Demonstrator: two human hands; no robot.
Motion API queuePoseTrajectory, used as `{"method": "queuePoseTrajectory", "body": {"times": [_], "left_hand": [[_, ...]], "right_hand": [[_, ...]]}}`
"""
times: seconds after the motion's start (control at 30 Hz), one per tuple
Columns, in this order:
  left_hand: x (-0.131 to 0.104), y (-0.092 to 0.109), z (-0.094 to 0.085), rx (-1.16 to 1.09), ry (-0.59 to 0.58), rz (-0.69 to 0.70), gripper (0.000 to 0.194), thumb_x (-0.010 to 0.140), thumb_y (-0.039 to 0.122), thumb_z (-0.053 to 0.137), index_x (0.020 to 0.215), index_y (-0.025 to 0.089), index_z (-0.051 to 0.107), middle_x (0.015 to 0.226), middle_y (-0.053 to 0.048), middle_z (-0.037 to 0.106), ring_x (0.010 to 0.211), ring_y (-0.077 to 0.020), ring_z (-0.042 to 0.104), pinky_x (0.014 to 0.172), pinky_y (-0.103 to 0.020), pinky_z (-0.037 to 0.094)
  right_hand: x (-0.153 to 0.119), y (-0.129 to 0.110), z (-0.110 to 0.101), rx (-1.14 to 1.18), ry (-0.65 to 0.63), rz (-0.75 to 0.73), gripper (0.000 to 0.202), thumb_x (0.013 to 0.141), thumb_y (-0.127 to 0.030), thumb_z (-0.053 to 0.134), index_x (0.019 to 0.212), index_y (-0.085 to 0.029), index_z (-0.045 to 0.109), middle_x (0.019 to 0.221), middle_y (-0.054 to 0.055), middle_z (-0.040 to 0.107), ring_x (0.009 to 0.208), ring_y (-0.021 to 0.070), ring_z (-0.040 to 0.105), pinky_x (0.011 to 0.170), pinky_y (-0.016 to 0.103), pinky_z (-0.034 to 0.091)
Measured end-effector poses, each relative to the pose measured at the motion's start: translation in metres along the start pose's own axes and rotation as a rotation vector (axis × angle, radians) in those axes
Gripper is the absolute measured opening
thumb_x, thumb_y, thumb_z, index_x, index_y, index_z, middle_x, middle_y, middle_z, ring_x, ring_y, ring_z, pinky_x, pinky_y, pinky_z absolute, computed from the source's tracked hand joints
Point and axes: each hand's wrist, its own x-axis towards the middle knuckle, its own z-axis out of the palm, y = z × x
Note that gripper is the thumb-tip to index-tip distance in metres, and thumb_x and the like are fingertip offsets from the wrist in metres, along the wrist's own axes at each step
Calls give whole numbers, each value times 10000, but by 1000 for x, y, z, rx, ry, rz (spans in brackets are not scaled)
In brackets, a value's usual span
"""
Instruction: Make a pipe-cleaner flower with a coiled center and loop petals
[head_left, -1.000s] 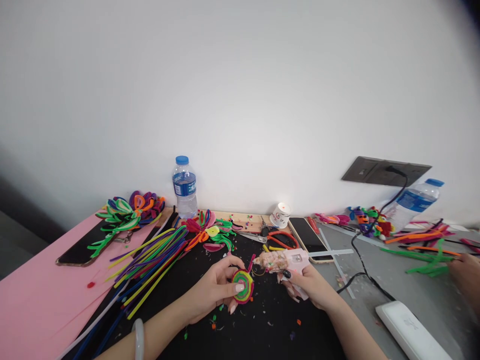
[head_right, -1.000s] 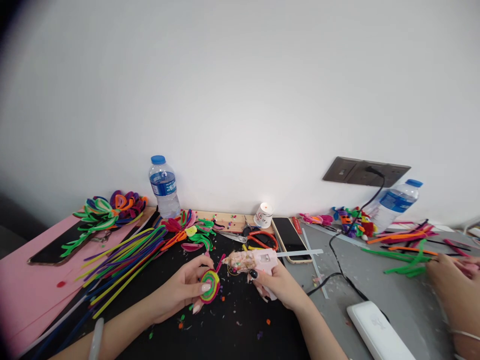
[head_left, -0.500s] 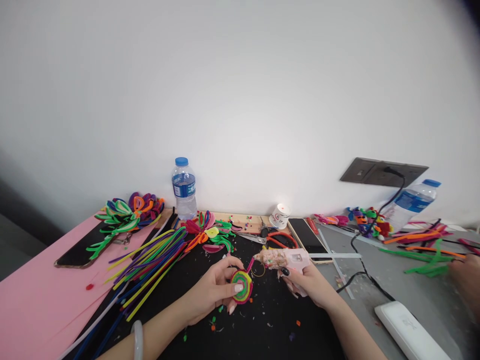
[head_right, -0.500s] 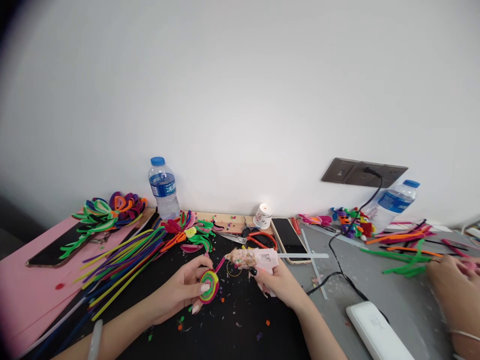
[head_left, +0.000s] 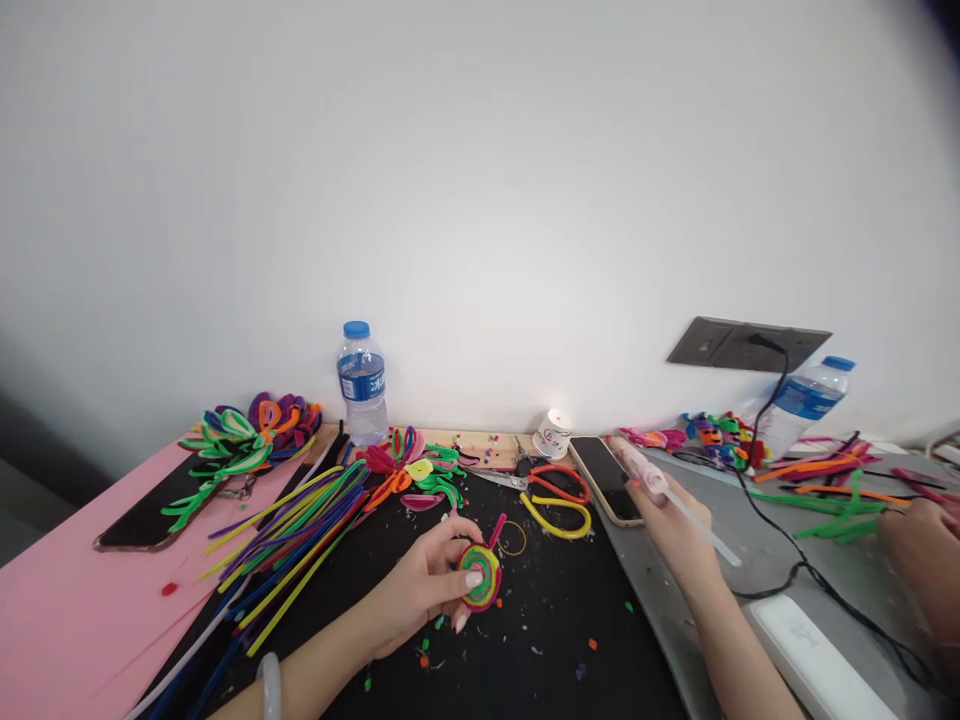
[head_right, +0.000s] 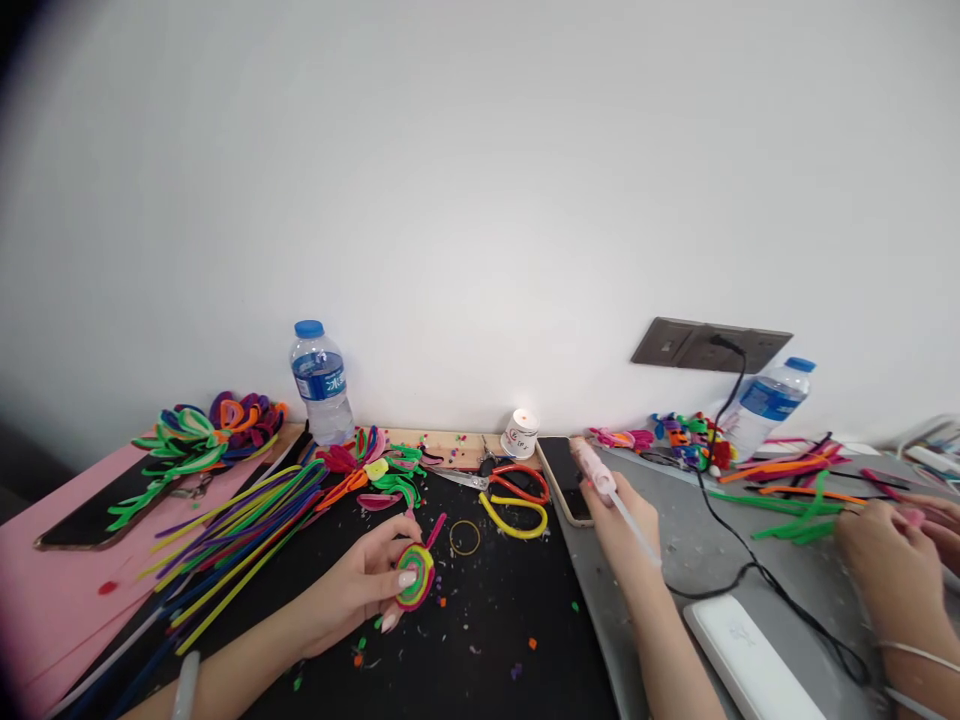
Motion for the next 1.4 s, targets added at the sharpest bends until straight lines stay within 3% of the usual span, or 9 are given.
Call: {"method": "queuePoseTrajectory", "body": {"times": [0.2, 0.53, 0.67, 0.77, 0.83, 0.9, 1.0, 1.1, 1.4], "left_hand": [[0, -3, -1, 13, -13, 17, 249, 773, 212, 646, 947, 204, 468, 768, 25, 534, 480, -42, 477, 448, -181, 412], [1, -6, -2, 107, -34, 37, 230, 770, 234, 649, 925, 193, 484, 761, 23, 544, 474, -49, 502, 436, -181, 422], [1, -6, -1, 140, -44, 33, 231, 769, 244, 647, 921, 191, 481, 753, 22, 556, 452, -50, 509, 430, -180, 425], [2, -6, -2, 165, -48, 20, 235, 763, 246, 650, 915, 187, 481, 742, 23, 563, 434, -50, 516, 422, -178, 430], [3, -7, -2, 177, -51, 16, 231, 762, 247, 650, 909, 183, 485, 741, 21, 568, 431, -51, 521, 417, -174, 430], [3, -7, -2, 186, -55, 16, 227, 759, 247, 652, 902, 180, 489, 744, 20, 572, 433, -50, 523, 417, -172, 435], [2, -7, -2, 191, -56, 20, 235, 752, 252, 658, 905, 178, 496, 743, 20, 573, 442, -55, 531, 423, -177, 450], [1, -7, -2, 190, -55, 18, 247, 747, 256, 663, 913, 177, 498, 740, 19, 577, 444, -57, 536, 424, -173, 451], [2, -5, 0, 197, -48, 6, 243, 749, 274, 660, 901, 175, 498, 725, 18, 579, 424, -52, 515, 420, -177, 431]], "right_hand": [[12, 38, -14, -311, 40, 236, 468, 810, -477, 382, 1079, -139, 560, 881, 161, 638, 794, 326, 622, 582, 346, 436], [17, 62, -7, -493, 88, 451, 401, 798, -219, 368, 1149, -126, 538, 1033, 253, 558, 1009, 410, 530, 656, 462, 442], [11, 45, -9, -459, 253, 369, 411, 809, -273, 362, 1147, -126, 543, 1116, 256, 515, 1062, 448, 444, 699, 524, 405], [5, 20, -8, -205, 353, 62, 330, 801, -293, 389, 1001, -129, 594, 948, 181, 587, 922, 349, 522, 704, 443, 415], [-4, -3, -1, 72, 256, -128, 282, 829, -298, 367, 899, -143, 592, 742, 90, 587, 717, 244, 546, 637, 342, 416], [-18, -29, 10, 332, -9, -238, 273, 861, -344, 372, 872, -170, 582, 639, 17, 530, 587, 175, 493, 542, 264, 377], [-44, -66, 28, 634, -397, -288, 310, 875, -411, 395, 866, -171, 591, 595, -27, 456, 513, 121, 407, 467, 218, 318], [-62, -86, 35, 802, -624, -292, 309, 869, -428, 436, 853, -166, 600, 634, -25, 456, 504, 94, 368, 444, 200, 299], [-68, -82, 36, 935, -791, -178, 167, 827, -335, 546, 861, -185, 613, 640, -43, 440, 463, 61, 296, 415, 190, 215]]}}
